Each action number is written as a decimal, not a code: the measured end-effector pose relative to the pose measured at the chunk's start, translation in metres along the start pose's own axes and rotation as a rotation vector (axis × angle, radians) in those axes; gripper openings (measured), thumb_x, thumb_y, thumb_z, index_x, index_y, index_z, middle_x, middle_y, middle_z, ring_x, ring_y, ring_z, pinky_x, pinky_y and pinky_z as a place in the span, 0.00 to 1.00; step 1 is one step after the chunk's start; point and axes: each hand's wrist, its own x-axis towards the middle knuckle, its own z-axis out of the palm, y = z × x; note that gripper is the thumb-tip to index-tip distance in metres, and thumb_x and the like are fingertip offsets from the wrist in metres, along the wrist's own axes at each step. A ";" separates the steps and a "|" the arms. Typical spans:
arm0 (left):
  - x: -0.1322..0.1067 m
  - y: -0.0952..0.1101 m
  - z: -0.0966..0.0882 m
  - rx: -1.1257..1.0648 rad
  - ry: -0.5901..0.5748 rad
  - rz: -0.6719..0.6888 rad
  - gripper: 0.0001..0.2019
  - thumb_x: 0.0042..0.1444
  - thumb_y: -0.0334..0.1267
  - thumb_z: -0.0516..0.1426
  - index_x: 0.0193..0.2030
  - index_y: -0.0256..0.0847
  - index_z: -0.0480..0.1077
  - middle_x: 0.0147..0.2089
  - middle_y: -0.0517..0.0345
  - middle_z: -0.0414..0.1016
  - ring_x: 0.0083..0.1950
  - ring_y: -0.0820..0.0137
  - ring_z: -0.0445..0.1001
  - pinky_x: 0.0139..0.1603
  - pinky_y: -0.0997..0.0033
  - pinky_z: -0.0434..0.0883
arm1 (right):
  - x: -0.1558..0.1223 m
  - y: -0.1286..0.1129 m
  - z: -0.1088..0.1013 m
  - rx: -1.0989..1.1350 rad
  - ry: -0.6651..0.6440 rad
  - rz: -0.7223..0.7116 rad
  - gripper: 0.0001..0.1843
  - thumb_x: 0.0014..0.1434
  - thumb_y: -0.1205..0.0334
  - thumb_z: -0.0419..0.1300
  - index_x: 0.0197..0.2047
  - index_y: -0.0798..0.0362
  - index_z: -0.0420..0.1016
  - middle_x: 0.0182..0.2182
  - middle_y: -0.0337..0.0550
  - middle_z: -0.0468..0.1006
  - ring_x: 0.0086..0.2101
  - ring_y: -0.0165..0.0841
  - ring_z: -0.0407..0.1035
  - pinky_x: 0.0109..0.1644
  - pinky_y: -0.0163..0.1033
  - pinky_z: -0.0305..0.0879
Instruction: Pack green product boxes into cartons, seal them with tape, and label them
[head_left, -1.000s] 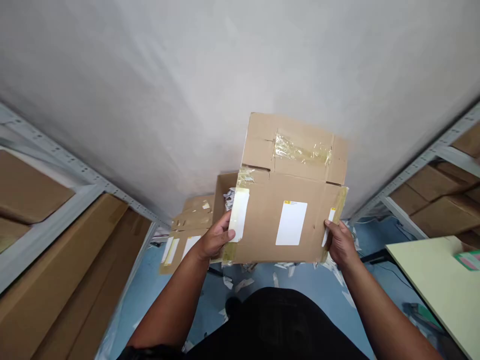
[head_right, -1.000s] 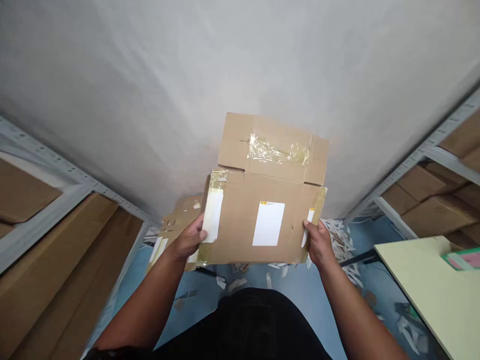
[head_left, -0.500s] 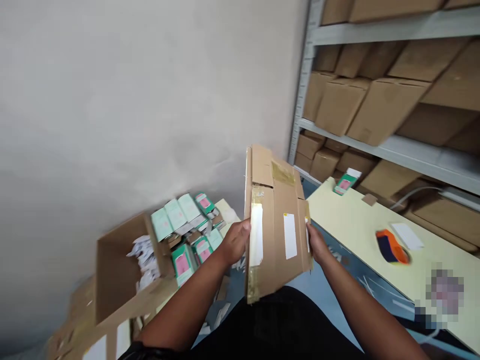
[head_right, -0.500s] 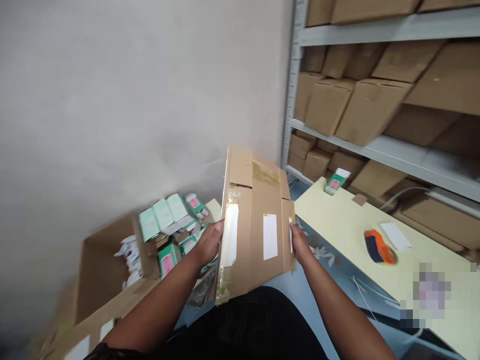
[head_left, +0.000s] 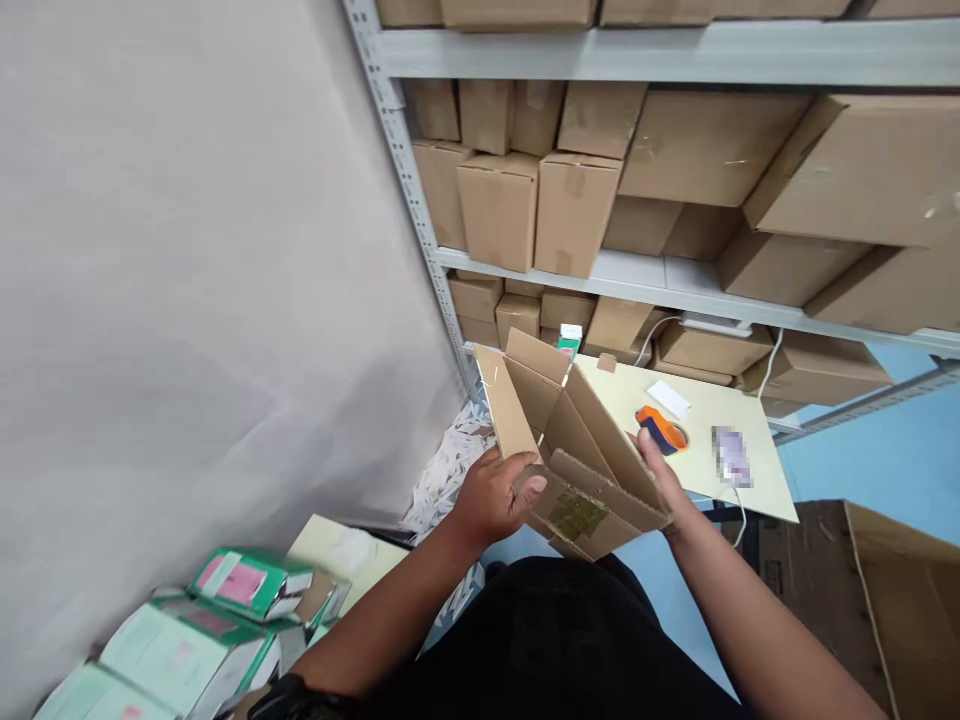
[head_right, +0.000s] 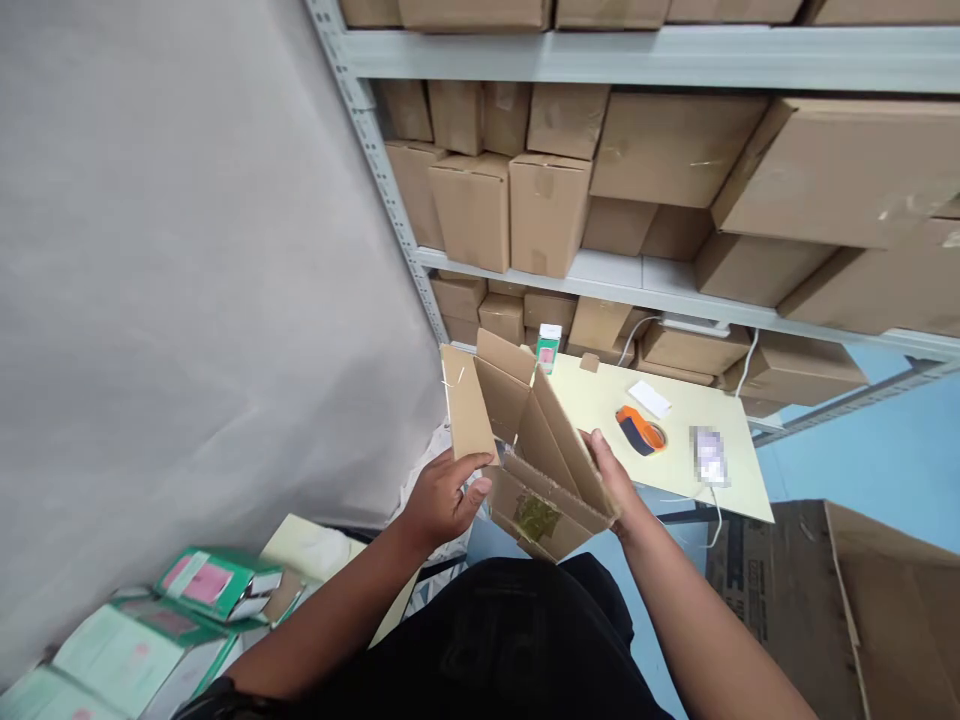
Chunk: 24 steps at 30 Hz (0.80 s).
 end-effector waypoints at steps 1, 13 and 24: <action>0.007 -0.001 0.006 0.016 0.009 0.033 0.17 0.70 0.47 0.53 0.52 0.41 0.79 0.46 0.51 0.86 0.47 0.59 0.83 0.51 0.59 0.79 | -0.003 -0.014 -0.008 0.012 0.003 -0.003 0.44 0.61 0.21 0.45 0.62 0.44 0.74 0.58 0.49 0.80 0.57 0.51 0.74 0.58 0.55 0.72; 0.068 0.025 0.094 0.147 0.108 0.115 0.04 0.65 0.33 0.60 0.43 0.44 0.77 0.39 0.59 0.84 0.43 0.65 0.81 0.63 0.54 0.75 | 0.054 -0.044 -0.114 -0.826 0.036 -0.056 0.13 0.59 0.62 0.56 0.45 0.50 0.79 0.40 0.46 0.84 0.43 0.43 0.76 0.46 0.41 0.69; 0.056 0.000 0.130 0.229 -0.224 -0.134 0.11 0.65 0.40 0.57 0.49 0.45 0.78 0.52 0.43 0.74 0.57 0.53 0.74 0.56 0.51 0.77 | 0.149 -0.038 -0.153 -0.884 0.084 -0.088 0.07 0.59 0.61 0.56 0.37 0.49 0.75 0.36 0.48 0.82 0.37 0.43 0.75 0.38 0.40 0.64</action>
